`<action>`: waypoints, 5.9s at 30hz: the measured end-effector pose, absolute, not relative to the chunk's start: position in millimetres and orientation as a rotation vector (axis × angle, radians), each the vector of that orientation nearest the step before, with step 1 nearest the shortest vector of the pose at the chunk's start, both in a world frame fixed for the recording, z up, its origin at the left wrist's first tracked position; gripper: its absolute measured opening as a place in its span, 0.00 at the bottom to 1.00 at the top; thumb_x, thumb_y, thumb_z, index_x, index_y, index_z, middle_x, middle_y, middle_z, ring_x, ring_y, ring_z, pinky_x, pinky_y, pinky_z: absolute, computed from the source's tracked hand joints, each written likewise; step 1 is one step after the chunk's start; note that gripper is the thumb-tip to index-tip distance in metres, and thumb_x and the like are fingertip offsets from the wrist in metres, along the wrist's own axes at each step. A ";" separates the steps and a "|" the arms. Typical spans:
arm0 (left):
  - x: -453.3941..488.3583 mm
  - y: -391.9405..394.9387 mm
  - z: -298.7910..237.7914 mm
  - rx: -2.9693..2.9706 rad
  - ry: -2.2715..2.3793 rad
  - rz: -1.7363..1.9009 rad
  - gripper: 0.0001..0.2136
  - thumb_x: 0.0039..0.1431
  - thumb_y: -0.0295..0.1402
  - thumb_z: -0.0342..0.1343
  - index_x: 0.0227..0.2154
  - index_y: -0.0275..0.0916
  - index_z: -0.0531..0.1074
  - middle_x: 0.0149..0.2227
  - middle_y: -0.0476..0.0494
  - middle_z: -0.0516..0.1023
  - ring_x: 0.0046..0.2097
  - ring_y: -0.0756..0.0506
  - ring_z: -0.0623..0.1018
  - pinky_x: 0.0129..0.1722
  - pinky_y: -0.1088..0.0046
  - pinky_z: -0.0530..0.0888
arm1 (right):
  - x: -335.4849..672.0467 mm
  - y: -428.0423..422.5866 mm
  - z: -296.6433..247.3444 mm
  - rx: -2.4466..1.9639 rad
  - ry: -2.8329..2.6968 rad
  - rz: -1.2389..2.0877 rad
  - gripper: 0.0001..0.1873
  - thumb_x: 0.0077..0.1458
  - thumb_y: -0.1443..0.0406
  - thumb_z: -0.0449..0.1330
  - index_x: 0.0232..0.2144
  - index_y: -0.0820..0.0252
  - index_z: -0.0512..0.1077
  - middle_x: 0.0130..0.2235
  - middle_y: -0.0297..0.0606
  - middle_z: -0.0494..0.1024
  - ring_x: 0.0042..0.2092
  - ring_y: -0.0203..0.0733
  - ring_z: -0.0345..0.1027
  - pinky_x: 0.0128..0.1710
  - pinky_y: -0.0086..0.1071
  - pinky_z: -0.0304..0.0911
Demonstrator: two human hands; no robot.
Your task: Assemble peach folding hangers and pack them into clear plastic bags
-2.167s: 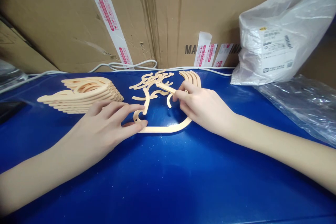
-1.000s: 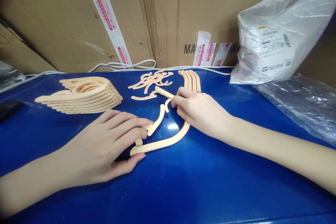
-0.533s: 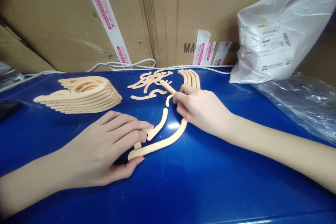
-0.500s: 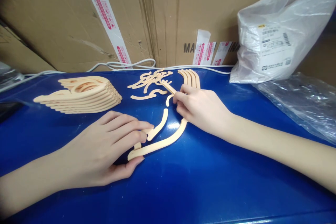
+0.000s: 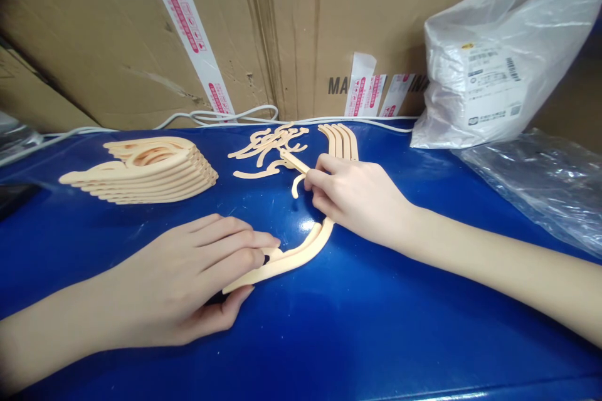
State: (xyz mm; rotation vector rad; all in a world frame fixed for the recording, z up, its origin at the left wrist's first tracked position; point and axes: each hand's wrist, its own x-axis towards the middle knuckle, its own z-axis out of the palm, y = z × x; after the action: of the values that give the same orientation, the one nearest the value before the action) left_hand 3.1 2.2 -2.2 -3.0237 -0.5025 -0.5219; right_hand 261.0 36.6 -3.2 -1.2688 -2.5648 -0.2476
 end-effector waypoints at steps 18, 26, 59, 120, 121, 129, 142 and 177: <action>-12.8 24.3 -3.4 -3.087 -0.704 -0.661 0.08 0.68 0.24 0.49 0.47 0.37 0.67 0.51 0.45 0.73 0.49 0.49 0.74 0.49 0.74 0.71 | 258.2 35.4 -4.2 -0.844 -2.716 -0.506 0.17 0.70 0.61 0.47 0.37 0.59 0.73 0.36 0.39 0.74 0.32 0.40 0.69 0.31 0.33 0.58; -12.9 30.0 3.6 -2.719 -0.676 -0.624 0.04 0.67 0.27 0.52 0.34 0.37 0.66 0.35 0.45 0.72 0.37 0.45 0.70 0.36 0.68 0.67 | 253.7 29.5 -3.3 -0.781 -2.732 -0.422 0.20 0.70 0.60 0.44 0.37 0.59 0.75 0.34 0.38 0.73 0.29 0.39 0.65 0.30 0.34 0.57; -4.1 14.8 -1.8 -2.882 -1.278 -0.900 0.09 0.64 0.29 0.55 0.46 0.41 0.66 0.39 0.49 0.75 0.39 0.46 0.76 0.36 0.71 0.71 | 242.1 10.0 -3.3 -0.482 -2.657 -0.453 0.18 0.69 0.58 0.51 0.49 0.65 0.72 0.31 0.35 0.75 0.32 0.40 0.66 0.30 0.35 0.55; 1.3 17.6 -6.2 -3.094 -0.852 -0.508 0.06 0.70 0.35 0.49 0.39 0.39 0.67 0.51 0.41 0.72 0.56 0.40 0.67 0.52 0.58 0.66 | 261.5 35.7 12.0 -0.660 -2.921 -0.063 0.14 0.70 0.63 0.48 0.37 0.61 0.71 0.37 0.40 0.71 0.41 0.44 0.62 0.41 0.37 0.59; 0.5 18.3 -7.2 -3.088 -0.856 -0.502 0.06 0.70 0.35 0.48 0.39 0.39 0.67 0.52 0.41 0.71 0.57 0.39 0.67 0.53 0.57 0.66 | 261.0 35.9 10.2 -0.653 -2.925 -0.104 0.13 0.70 0.64 0.48 0.37 0.61 0.71 0.39 0.41 0.71 0.42 0.45 0.62 0.43 0.38 0.59; -1.5 18.8 -4.9 -3.236 -1.081 -0.463 0.06 0.72 0.34 0.43 0.38 0.41 0.61 0.61 0.37 0.66 0.66 0.39 0.61 0.63 0.43 0.60 | 259.0 35.9 8.9 -0.727 -2.821 -0.031 0.14 0.71 0.63 0.45 0.40 0.63 0.67 0.44 0.46 0.71 0.45 0.45 0.63 0.46 0.39 0.60; 2.6 16.7 -2.0 -3.315 -1.169 -0.779 0.06 0.73 0.35 0.42 0.37 0.43 0.57 0.60 0.45 0.66 0.66 0.44 0.61 0.60 0.60 0.65 | 257.4 23.9 8.5 -0.882 -2.628 -0.182 0.08 0.69 0.67 0.45 0.41 0.61 0.64 0.32 0.36 0.76 0.25 0.38 0.69 0.21 0.29 0.53; 2.0 17.9 -8.1 -3.172 -1.091 -0.783 0.10 0.74 0.33 0.40 0.38 0.40 0.65 0.62 0.42 0.60 0.67 0.45 0.58 0.66 0.63 0.60 | 244.4 16.7 14.4 -1.069 -2.415 0.732 0.16 0.68 0.58 0.51 0.30 0.60 0.68 0.23 0.26 0.66 0.23 0.30 0.56 0.24 0.26 0.50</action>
State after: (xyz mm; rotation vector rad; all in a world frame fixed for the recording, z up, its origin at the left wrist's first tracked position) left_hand 2.0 17.9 -8.1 -3.1722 -1.0909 -0.7831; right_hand 244.4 16.7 14.4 -1.0693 -2.4150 0.7320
